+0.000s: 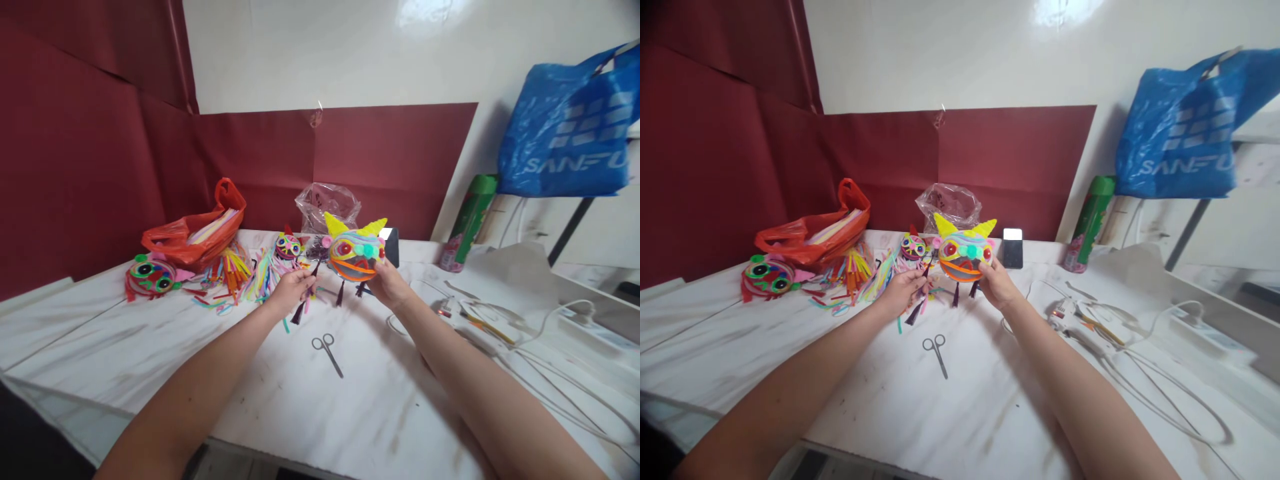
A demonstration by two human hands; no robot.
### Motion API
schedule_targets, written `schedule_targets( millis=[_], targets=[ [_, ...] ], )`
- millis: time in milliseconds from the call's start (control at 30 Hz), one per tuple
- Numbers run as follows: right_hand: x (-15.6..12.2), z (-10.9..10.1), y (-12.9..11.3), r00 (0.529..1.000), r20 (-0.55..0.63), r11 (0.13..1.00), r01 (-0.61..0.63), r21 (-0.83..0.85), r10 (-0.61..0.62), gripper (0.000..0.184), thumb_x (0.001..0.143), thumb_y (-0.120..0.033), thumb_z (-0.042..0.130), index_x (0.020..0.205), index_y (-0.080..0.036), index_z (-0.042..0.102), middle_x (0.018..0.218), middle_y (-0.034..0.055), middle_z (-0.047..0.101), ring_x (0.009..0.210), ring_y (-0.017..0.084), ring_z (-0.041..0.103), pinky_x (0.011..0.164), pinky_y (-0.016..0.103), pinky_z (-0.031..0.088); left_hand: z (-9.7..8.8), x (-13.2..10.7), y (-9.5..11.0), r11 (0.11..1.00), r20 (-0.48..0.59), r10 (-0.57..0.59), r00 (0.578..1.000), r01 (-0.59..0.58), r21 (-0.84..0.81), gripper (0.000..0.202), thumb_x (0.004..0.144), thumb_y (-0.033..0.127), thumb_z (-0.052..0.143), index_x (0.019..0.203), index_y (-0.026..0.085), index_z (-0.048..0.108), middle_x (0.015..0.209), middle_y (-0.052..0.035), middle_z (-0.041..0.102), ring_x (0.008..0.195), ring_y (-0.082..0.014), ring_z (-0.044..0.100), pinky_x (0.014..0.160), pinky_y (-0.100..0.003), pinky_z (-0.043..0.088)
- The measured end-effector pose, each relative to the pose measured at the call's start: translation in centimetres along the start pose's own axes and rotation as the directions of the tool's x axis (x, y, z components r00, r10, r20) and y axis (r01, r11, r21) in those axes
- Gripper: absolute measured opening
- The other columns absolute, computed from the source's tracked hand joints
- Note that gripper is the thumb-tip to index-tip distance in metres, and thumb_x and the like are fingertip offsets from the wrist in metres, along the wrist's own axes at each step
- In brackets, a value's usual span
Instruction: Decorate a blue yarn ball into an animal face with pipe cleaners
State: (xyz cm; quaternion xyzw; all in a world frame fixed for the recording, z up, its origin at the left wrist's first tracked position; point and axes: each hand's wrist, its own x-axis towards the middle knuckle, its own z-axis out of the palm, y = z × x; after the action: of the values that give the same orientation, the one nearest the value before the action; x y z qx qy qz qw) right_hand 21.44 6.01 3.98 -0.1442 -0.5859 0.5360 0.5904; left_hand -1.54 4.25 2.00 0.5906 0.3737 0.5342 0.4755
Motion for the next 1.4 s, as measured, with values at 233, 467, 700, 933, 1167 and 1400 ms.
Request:
schedule_targets(
  millis=[233,467,700,933,1167,1400],
  targets=[
    [0.2,-0.4,-0.7,0.995,-0.075,0.993,0.05,-0.108,-0.058,0.074,0.056,-0.06,0.079,0.119,-0.027,0.058,0.121,0.008,0.067,0.119,0.032,0.057,0.102,0.048,0.043,-1.1,0.9,-3.0,0.99,-0.112,-0.026,0.993,0.041,0.138,0.026,0.074,0.039,0.062,0.065,0.016,0.053,0.052,0.0048,0.049,0.037,-0.0033,0.03,0.039,-0.019,0.02],
    [0.7,0.1,-3.1,0.974,-0.165,0.96,0.107,-0.26,-0.153,0.08,0.051,-0.067,0.077,0.118,-0.027,0.058,0.13,0.0095,0.061,0.123,0.035,0.052,0.098,0.048,0.045,0.0,0.9,-6.3,0.924,-0.092,0.022,0.996,0.015,0.381,0.024,0.073,0.034,0.059,0.058,0.016,0.056,0.046,0.0058,0.045,0.045,-0.0084,0.039,0.046,-0.021,0.029],
    [4.4,-1.4,3.4,0.989,-0.145,0.989,-0.057,-0.133,0.037,0.065,0.054,-0.056,0.082,0.107,-0.025,0.061,0.115,0.0068,0.069,0.113,0.029,0.061,0.098,0.045,0.046,0.5,0.4,-6.4,0.832,0.084,0.067,0.994,-0.102,0.545,0.018,0.075,0.029,0.056,0.074,0.016,0.069,0.068,-0.0001,0.067,0.066,-0.0141,0.056,0.062,-0.024,0.042],
    [7.4,-3.9,10.4,0.967,-0.218,0.976,-0.167,-0.142,0.133,0.055,0.055,-0.044,0.084,0.099,-0.022,0.059,0.092,0.0036,0.074,0.095,0.025,0.068,0.091,0.045,0.051,0.1,0.6,-6.8,0.753,0.213,0.059,0.975,-0.183,0.632,0.019,0.077,0.026,0.055,0.082,0.019,0.072,0.084,-0.0038,0.073,0.077,-0.0177,0.064,0.07,-0.026,0.046],
    [10.0,-6.8,12.2,0.958,-0.233,0.964,-0.209,-0.163,0.168,0.053,0.053,-0.037,0.086,0.095,-0.022,0.057,0.085,0.0008,0.073,0.085,0.021,0.069,0.085,0.04,0.054,0.0,0.9,-6.5,0.71,0.259,0.05,0.965,-0.217,0.67,0.022,0.08,0.027,0.053,0.087,0.019,0.072,0.093,-0.006,0.074,0.085,-0.0191,0.066,0.076,-0.028,0.048],
    [9.6,-7.6,12.9,0.937,-0.321,0.954,-0.213,-0.21,0.138,0.048,0.057,-0.044,0.08,0.094,-0.024,0.057,0.085,0.0017,0.072,0.084,0.021,0.068,0.074,0.037,0.055,0.0,1.1,-6.8,0.73,0.247,0.043,0.968,-0.2,0.654,0.021,0.08,0.027,0.054,0.089,0.018,0.072,0.093,-0.0065,0.075,0.085,-0.019,0.067,0.076,-0.028,0.049]
  ],
)
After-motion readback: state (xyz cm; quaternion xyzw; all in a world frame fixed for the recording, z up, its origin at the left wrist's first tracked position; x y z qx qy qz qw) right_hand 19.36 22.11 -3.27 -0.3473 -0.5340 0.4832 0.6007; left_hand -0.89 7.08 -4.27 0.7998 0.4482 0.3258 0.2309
